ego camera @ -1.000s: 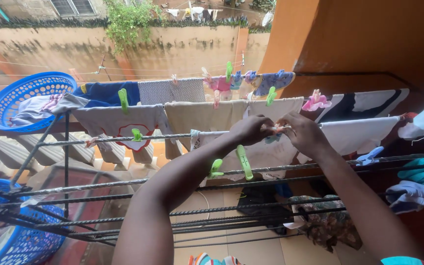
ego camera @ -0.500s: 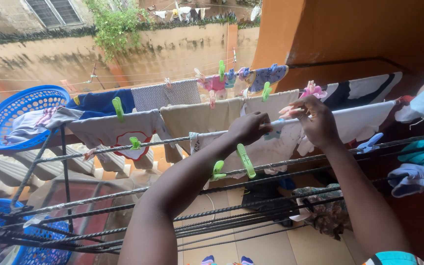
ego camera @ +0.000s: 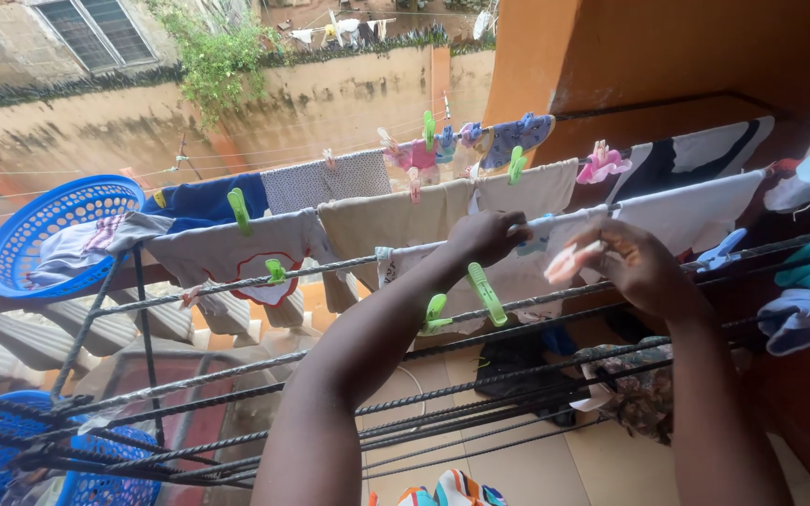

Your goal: Hanging wet laundry on a drying rack on a balcony using clothespins.

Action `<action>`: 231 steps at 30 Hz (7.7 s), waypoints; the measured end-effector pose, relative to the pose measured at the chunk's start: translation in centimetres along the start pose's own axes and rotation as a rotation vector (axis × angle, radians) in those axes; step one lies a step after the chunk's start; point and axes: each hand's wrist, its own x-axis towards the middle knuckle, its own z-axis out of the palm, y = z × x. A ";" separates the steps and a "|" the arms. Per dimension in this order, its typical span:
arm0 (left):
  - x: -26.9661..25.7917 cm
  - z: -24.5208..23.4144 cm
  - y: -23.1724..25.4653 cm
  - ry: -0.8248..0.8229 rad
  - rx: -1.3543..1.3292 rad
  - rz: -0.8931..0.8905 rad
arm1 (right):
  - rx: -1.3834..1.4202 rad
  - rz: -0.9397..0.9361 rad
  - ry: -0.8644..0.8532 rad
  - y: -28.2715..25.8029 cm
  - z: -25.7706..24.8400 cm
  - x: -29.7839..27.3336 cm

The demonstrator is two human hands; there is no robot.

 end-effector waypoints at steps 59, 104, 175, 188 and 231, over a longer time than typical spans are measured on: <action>-13.9 -10.7 4.7 0.456 -1.028 0.070 | 0.143 -0.326 0.278 -5.0 5.5 1.8; -62.4 -3.6 -1.3 1.263 -1.656 -0.108 | 0.577 -0.074 -0.536 -14.4 49.9 -14.5; -63.6 2.7 -7.0 1.239 -0.558 -1.002 | 1.027 0.691 -0.987 -12.1 66.1 -13.7; -53.9 1.9 0.5 1.126 -0.311 -0.722 | 1.240 0.478 -0.874 -13.4 52.6 -13.3; -14.4 -3.3 -6.7 0.826 -1.883 -0.457 | 0.909 0.483 0.330 7.6 -1.3 5.8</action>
